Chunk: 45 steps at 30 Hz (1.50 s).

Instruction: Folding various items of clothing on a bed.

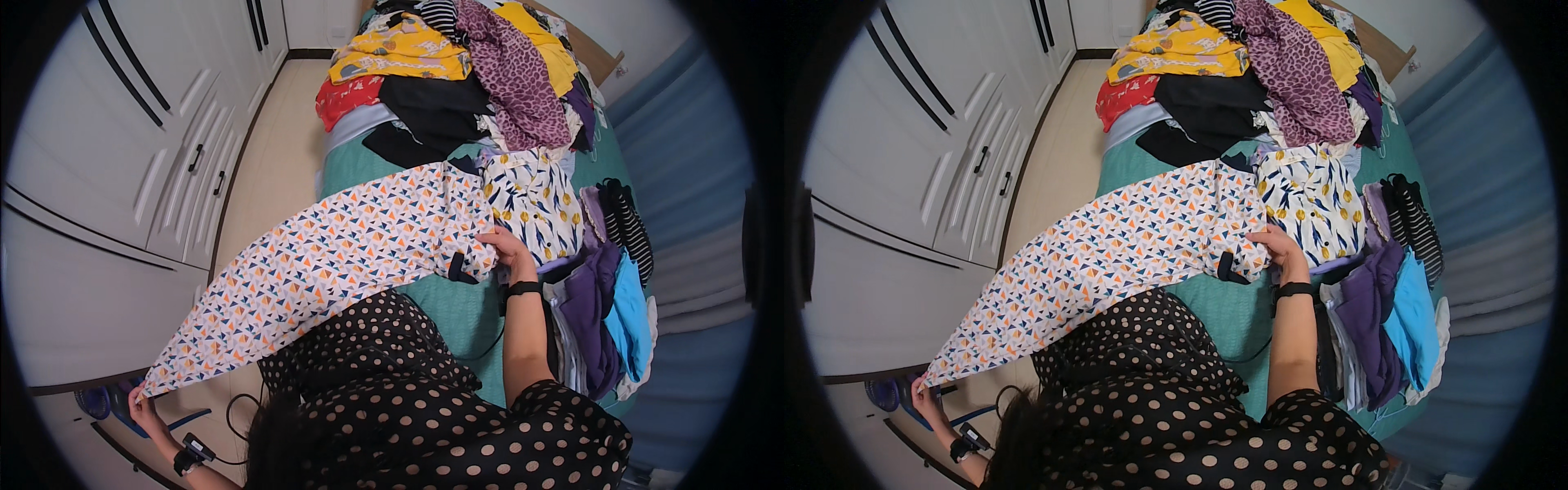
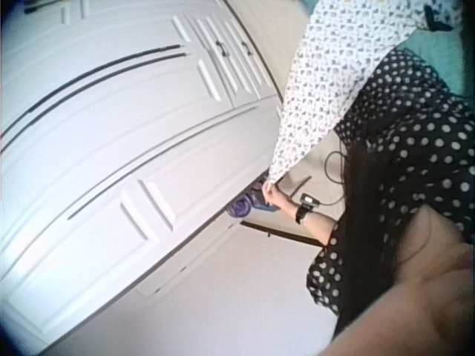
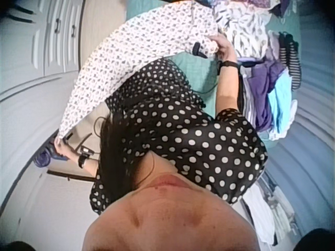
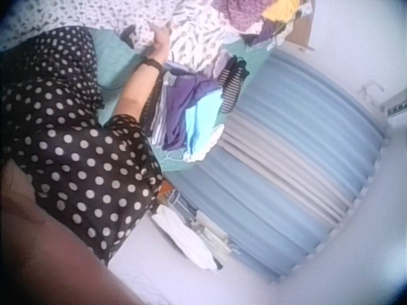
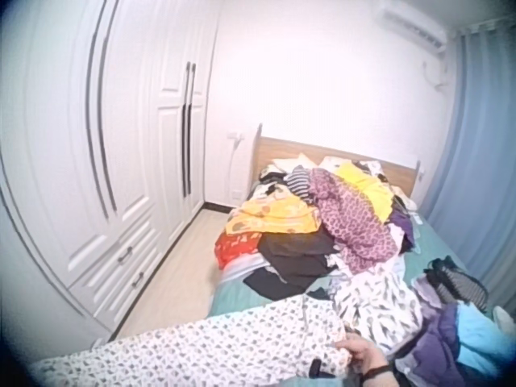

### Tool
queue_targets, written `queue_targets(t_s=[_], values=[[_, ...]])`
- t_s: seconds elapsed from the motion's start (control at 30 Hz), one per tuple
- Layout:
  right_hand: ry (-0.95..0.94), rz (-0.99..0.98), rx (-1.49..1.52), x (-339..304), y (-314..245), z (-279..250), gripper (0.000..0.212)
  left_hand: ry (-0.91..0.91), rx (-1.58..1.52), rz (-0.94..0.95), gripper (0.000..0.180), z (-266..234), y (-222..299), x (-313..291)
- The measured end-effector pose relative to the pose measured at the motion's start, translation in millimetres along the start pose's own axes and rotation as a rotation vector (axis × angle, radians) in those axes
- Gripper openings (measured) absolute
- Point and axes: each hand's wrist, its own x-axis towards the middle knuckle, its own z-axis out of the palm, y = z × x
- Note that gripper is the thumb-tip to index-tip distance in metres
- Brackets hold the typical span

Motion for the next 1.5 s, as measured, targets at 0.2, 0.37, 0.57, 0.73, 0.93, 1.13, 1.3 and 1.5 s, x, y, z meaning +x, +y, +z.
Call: queue_targets(t_s=[0.2, 0.37, 0.57, 0.73, 0.93, 1.13, 1.3, 1.5], values=[[0.108, 0.016, 0.072, 9, -30, 23, 0.048, -0.035, -0.036, 0.003, 0.013, 15, 29, 0], [0.0, -0.165, -0.023, -9, -74, 83, 0.048, -0.047, 0.057, 0.062, 0.01, 14, 42, -1], [-0.175, -0.491, -1.192, -12, -85, 213, 0.075, -0.069, 0.09, 0.13, 0.01, 15, 54, 7], [-0.316, -0.712, -1.287, -18, -38, 232, 0.062, -0.085, 0.135, 0.15, 0.01, 28, 73, 4], [-0.403, -0.593, -1.058, 4, -18, 193, 0.022, -0.069, 0.182, 0.179, 0.012, 30, 83, 2], [0.26, -0.548, -0.892, 71, -22, 166, 0.037, -0.041, 0.192, 0.215, 0.01, 30, 86, 8], [0.179, -0.236, -0.929, 94, -19, 190, 0.062, -0.043, 0.183, 0.178, 0.009, 32, 90, 3], [0.115, -0.427, -0.371, 98, -27, 190, 0.029, -0.053, 0.21, 0.207, 0.008, 37, 110, 15]])
